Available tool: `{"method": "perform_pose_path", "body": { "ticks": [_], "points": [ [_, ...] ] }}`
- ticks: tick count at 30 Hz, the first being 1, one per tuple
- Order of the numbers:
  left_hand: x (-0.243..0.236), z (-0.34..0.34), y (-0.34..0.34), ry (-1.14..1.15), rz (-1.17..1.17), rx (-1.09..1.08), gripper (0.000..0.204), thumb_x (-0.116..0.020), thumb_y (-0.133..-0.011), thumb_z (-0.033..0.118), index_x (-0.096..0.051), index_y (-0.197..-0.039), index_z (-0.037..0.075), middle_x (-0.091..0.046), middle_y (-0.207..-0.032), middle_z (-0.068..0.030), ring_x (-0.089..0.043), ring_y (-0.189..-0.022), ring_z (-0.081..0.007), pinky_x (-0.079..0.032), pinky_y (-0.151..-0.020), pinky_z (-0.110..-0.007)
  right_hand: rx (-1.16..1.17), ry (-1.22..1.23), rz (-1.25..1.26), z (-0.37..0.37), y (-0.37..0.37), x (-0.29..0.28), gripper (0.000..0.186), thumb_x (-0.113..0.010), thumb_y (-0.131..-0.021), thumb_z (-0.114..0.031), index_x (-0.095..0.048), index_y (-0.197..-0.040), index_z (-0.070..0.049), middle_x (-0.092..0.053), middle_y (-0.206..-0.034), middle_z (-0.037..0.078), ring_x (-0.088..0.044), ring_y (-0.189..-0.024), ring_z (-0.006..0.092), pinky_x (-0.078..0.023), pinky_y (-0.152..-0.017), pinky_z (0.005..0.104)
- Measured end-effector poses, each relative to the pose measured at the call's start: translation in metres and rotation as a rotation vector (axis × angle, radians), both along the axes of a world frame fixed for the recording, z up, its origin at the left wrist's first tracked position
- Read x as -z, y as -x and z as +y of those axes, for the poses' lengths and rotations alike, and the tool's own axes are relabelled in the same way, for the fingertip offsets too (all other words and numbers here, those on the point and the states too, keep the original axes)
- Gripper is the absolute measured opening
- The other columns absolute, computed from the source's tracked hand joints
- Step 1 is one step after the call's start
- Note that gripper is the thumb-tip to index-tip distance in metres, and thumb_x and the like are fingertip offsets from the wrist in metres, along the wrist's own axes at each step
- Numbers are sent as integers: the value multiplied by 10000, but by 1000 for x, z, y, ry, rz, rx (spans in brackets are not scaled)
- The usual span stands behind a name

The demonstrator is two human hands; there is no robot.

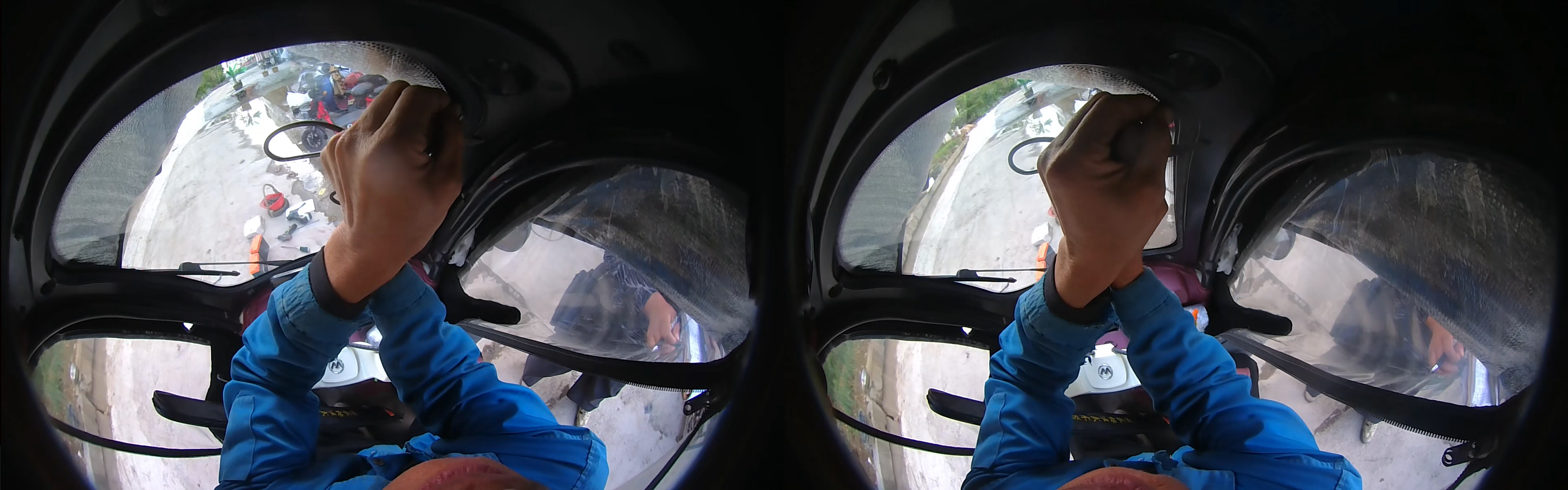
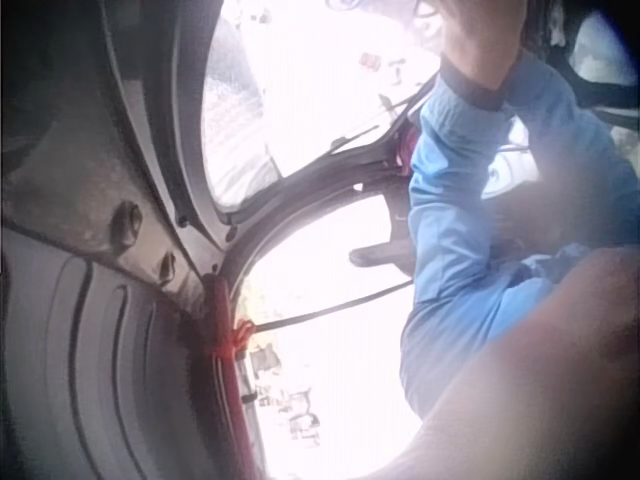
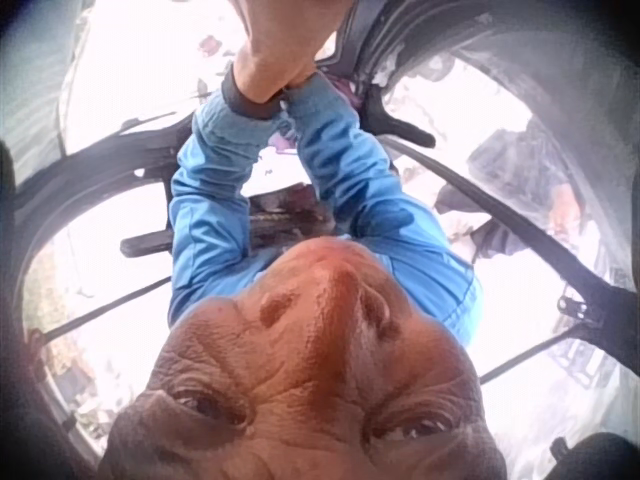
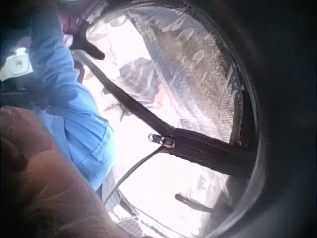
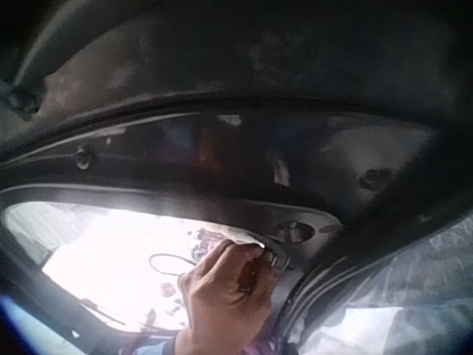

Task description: The person repairs a scooter canopy by hand, inserting small fasteners into holes along the canopy edge and securing them. They then use pliers to pull and trim a black elastic band along the canopy frame, repeating the process at multiple points.

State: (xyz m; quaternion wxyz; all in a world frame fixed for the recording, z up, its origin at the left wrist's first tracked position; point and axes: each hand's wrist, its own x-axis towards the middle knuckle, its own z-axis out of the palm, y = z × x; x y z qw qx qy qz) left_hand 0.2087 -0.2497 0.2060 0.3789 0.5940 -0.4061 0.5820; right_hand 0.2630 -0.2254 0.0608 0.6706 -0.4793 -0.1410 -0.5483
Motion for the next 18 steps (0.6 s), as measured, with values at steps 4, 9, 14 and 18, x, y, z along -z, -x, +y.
{"method": "perform_pose_path", "body": {
  "ticks": [4, 9, 14, 18],
  "points": [
    [-3, 2, 3, -21, 3, -15, 46, -779, -877, 93, -736, -896, 96, -713, -817, -64, -665, -545, -233, -457, -499, -366, -6, -2, -3, 3, -2, 1, 191, -732, -1009, -159, -695, -1102, 4, -703, -886, 10, -632, -839, 56, -504, -689, 255],
    [1, 2, 3, -78, 30, -43, 103, -769, -829, -8, -777, -916, 47, -727, -855, -93, -712, -672, -214, -545, -616, -318, 13, 7, -4, -1, -4, -2, 191, -734, -1008, -158, -696, -1099, 5, -700, -880, 7, -626, -838, 51, -500, -687, 253],
    [8, -1, 3, 0, 7, -73, 101, -787, -837, 54, -783, -935, 79, -737, -890, -86, -711, -659, -225, -541, -611, -326, 103, 6, 44, -43, 1, -13, 191, -736, -1007, -157, -696, -1096, 7, -698, -874, 5, -620, -837, 46, -496, -684, 251],
    [4, 1, 7, 0, 160, 14, 98, -787, -856, 139, -752, -922, 76, -718, -823, -100, -706, -650, -276, -515, -593, -386, 209, -1, 19, -61, -1, -22, 197, -750, -992, -155, -696, -1088, 8, -692, -869, 6, -600, -855, 39, -487, -680, 251]
  ]
}}
